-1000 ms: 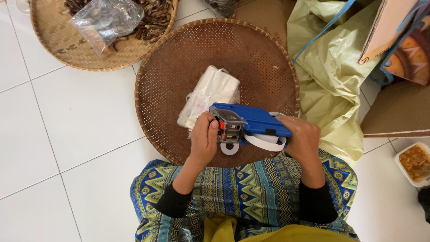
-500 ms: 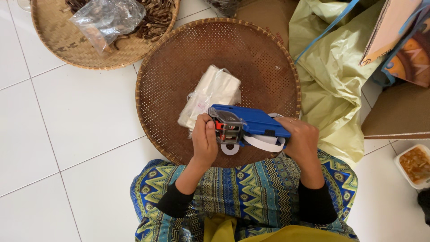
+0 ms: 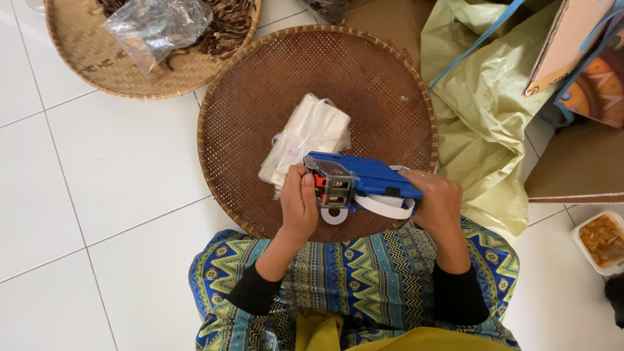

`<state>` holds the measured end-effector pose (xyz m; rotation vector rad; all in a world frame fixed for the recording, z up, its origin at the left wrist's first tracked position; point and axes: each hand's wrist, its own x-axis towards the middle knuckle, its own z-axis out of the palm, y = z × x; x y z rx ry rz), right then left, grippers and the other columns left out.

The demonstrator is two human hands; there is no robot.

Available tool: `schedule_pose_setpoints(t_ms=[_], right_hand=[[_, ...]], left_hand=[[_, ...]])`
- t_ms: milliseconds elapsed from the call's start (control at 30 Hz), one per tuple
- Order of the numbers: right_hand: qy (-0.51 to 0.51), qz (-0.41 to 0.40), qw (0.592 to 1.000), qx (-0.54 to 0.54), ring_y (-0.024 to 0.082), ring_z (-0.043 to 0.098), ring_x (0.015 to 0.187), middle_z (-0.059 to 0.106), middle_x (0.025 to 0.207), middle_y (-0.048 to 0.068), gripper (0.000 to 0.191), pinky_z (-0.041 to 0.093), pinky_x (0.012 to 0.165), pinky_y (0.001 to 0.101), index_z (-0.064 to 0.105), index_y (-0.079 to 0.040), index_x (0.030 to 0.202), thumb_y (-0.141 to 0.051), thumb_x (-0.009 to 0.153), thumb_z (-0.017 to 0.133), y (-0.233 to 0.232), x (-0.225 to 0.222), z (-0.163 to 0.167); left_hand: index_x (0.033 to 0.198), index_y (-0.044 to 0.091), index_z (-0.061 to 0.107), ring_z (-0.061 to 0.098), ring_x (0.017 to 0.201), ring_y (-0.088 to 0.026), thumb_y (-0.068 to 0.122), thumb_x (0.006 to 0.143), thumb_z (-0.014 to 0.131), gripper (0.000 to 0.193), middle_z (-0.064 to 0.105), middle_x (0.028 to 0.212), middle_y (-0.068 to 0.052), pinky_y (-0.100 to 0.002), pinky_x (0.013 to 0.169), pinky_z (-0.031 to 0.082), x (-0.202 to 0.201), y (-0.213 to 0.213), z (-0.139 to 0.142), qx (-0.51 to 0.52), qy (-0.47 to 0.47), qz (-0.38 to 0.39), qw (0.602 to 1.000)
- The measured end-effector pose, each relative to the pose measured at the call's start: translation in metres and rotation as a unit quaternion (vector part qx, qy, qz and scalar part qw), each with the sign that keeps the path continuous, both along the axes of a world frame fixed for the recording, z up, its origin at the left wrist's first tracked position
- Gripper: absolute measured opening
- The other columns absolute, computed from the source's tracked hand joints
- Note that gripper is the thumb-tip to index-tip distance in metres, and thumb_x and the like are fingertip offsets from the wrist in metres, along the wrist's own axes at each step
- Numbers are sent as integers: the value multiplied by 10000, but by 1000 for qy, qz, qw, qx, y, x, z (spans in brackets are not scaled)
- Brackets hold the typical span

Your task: The person sits on the floor with a woven tray of plastic-wrapped white packages. They load and operate a blue handheld label gun, pressing it against each package to apply a white label, then set the labeled package aside and pick up the next one, repeating across the tray.

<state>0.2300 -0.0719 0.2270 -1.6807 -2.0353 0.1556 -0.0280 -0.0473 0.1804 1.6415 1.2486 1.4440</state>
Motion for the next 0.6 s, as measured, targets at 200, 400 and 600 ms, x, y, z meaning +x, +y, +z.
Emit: schedule_pose_setpoints(t_ms=[200, 400, 600], right_hand=[[6, 0, 1000, -3, 304, 728, 891, 768, 1022, 80, 464, 545, 719, 395, 771, -138, 1079, -152, 618, 817, 0, -1, -1], [-1, 0, 1000, -3, 297, 731, 910, 772, 1049, 73, 451, 552, 733, 391, 777, -163, 1095, -113, 647, 790, 1, -2, -6], [-2, -3, 1000, -7, 291, 735, 915, 774, 1057, 69, 439, 555, 736, 391, 777, -165, 1092, -126, 655, 792, 1, -2, -7]], left_hand=[[999, -1, 505, 496, 773, -274, 186, 1121, 413, 242, 507, 879, -154, -379, 722, 421, 0, 1, 0, 28, 8, 3, 1000], [982, 16, 478, 460, 748, -230, 176, 1122, 410, 223, 491, 849, -115, -359, 713, 422, 1, 1, -5, 0, -31, 6, 999], [978, 21, 473, 457, 746, -225, 171, 1123, 405, 219, 491, 849, -111, -356, 714, 418, 1, 1, -6, 5, -31, 7, 999]])
